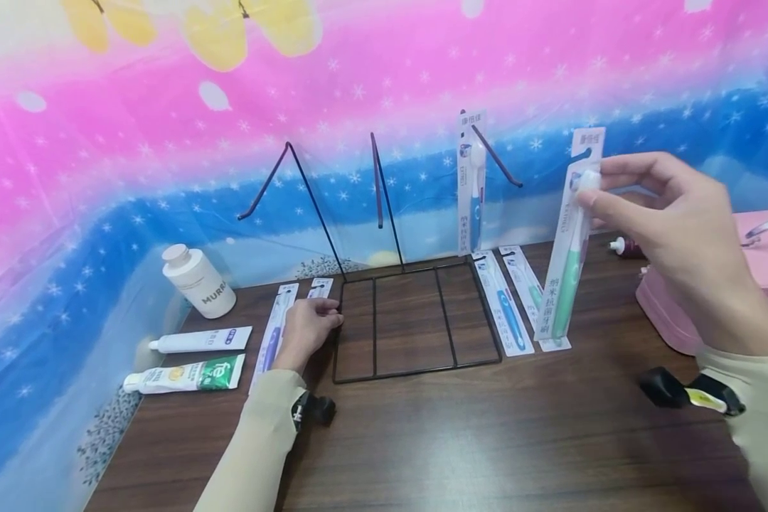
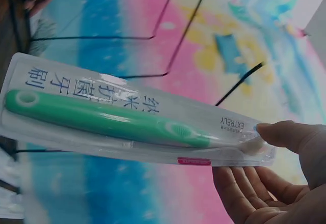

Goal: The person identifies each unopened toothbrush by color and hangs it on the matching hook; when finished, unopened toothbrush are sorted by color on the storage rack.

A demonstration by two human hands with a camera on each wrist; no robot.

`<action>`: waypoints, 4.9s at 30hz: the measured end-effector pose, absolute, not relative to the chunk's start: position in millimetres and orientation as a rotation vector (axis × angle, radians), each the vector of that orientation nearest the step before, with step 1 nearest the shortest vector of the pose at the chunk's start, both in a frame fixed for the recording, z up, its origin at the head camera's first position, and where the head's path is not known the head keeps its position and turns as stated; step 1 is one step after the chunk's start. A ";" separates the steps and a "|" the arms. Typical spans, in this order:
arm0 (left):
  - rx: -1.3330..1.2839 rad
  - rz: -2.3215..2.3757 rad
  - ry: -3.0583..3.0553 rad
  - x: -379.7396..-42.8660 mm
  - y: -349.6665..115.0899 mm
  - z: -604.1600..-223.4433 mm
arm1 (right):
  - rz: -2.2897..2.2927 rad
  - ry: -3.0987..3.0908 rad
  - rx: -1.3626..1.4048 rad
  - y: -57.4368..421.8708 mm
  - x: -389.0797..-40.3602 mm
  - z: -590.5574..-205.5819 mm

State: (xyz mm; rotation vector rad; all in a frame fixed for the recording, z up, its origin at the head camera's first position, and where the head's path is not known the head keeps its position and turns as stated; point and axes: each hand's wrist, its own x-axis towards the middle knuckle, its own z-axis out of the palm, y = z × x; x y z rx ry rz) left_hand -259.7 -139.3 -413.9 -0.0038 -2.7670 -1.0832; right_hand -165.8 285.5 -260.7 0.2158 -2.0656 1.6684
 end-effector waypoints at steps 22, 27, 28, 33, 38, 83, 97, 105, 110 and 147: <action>0.007 -1.084 -2.783 -260.9 -139.5 -414.0 | 1.465 -2.204 0.538 204.8 -113.6 -233.2; 0.014 -1.083 -2.785 -259.7 -139.6 -413.6 | 1.502 -2.269 0.575 185.9 -114.9 -232.9; 0.015 -1.084 -2.783 -259.6 -139.4 -413.5 | 1.517 -2.277 0.581 182.5 -115.5 -232.7; 0.004 -1.088 -2.773 -259.7 -140.2 -412.8 | 1.549 -2.292 0.627 166.6 -121.6 -234.1; 0.000 -1.087 -2.771 -260.1 -141.0 -412.7 | 1.570 -2.252 0.676 153.9 -129.9 -238.9; 0.016 -1.067 -2.791 -259.5 -139.1 -412.8 | 1.353 -2.279 0.540 116.8 -208.7 -260.6; 0.012 -1.082 -2.790 -260.3 -139.4 -411.7 | 1.337 -2.296 0.466 109.5 -250.5 -256.4; 0.024 -1.087 -2.788 -260.0 -139.3 -412.2 | 1.341 -2.307 0.436 105.7 -264.4 -255.9; 0.019 -1.081 -2.787 -261.2 -138.7 -412.5 | 1.325 -2.322 0.399 105.4 -268.3 -254.2; 0.028 -1.117 -2.796 -259.9 -139.0 -413.2 | 1.184 -2.363 0.466 175.4 -226.8 -279.6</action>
